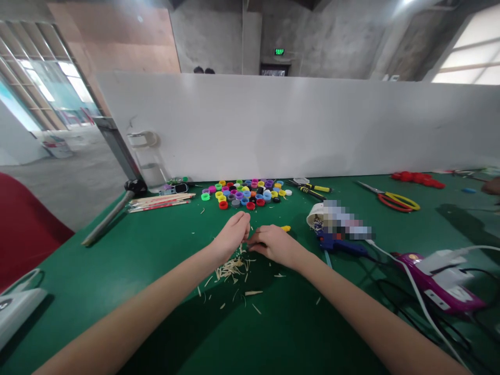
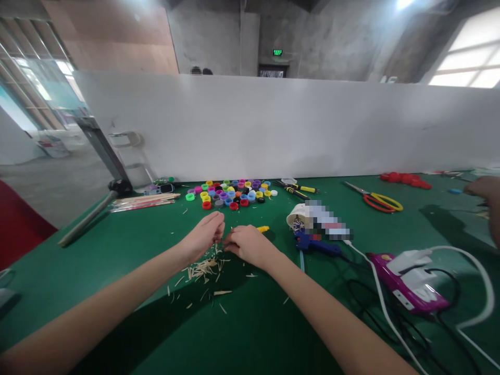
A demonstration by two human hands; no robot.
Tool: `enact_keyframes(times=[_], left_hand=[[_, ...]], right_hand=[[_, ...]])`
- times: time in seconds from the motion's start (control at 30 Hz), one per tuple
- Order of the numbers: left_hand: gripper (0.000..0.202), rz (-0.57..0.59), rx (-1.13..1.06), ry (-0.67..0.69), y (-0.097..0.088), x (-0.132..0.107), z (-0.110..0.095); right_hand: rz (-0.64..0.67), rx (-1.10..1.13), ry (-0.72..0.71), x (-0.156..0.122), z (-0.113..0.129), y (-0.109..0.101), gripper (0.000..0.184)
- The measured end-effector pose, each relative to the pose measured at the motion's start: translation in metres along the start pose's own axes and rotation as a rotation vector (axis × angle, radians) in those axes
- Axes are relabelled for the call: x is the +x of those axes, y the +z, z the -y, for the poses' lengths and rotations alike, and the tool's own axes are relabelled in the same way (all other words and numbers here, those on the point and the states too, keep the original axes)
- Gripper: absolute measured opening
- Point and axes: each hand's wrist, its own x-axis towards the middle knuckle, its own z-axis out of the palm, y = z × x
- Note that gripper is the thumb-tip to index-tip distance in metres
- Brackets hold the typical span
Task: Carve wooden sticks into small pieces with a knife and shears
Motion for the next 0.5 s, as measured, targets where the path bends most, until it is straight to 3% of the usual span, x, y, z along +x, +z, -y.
enact_keyframes(times=[0.27, 0.5], left_hand=[[0.031, -0.002, -0.009, -0.024, 0.006, -0.008, -0.012], [0.03, -0.011, -0.049, -0.034, 0.008, -0.007, -0.009]], right_hand=[[0.05, 0.075, -0.017, 0.007, -0.002, -0.005, 0.014], [0.037, 0.094, -0.044, 0.008, -0.005, 0.001, 0.011]])
